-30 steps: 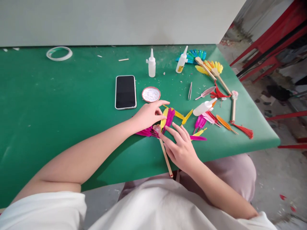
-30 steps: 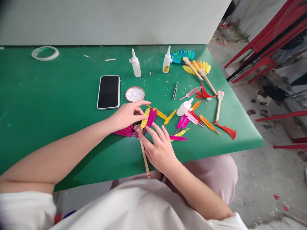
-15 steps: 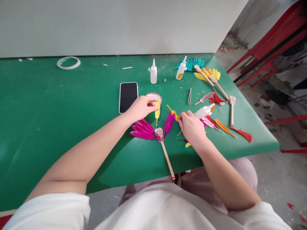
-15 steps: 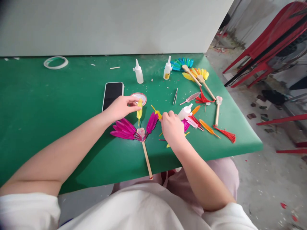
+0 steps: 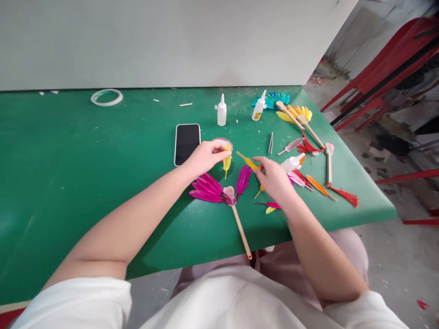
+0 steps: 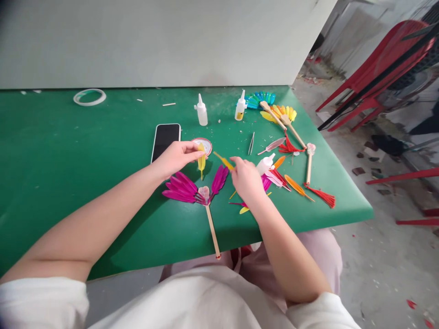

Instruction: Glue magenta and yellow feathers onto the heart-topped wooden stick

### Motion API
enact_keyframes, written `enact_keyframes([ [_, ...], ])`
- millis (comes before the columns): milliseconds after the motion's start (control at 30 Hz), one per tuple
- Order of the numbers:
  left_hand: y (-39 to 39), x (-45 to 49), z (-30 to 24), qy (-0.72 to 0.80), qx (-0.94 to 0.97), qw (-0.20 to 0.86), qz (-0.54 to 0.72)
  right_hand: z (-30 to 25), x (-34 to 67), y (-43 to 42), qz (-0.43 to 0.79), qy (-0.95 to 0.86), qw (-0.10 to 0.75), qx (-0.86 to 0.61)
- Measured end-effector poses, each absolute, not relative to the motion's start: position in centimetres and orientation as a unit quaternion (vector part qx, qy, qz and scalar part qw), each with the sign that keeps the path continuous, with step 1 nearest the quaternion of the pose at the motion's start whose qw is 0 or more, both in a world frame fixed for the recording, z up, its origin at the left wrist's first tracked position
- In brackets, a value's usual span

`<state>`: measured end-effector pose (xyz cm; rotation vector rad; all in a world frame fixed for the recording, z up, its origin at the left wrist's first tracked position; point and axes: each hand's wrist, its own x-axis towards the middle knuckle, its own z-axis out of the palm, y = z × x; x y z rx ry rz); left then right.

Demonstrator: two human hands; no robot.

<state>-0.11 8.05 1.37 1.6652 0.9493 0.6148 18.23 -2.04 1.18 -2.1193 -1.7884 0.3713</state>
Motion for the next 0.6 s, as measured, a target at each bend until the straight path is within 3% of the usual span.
enact_keyframes([
  [100, 7.8, -0.1, 1.9, 0.413, 0.673, 0.552, 0.267, 3.4, 18.8, -2.2, 0.088, -0.604, 0.295, -0.735],
  [167, 7.6, -0.1, 2.3, 0.42, 0.669, 0.552, 0.266, 5.2, 19.1, -2.2, 0.143, -0.62, 0.327, -0.699],
  [233, 7.3, 0.0, 2.8, 0.422, 0.672, 0.551, 0.259, 6.9, 19.4, -2.1, 0.201, -0.67, 0.288, -0.654],
  [433, 6.1, 0.3, 3.5, 0.409, 0.691, 0.553, 0.223, 9.5, 19.4, -0.7, 0.225, -0.791, 0.094, -0.562],
  [600, 5.3, 0.5, 3.7, 0.395, 0.703, 0.555, 0.204, 9.5, 18.9, 0.7, 0.238, -0.776, 0.072, -0.579],
])
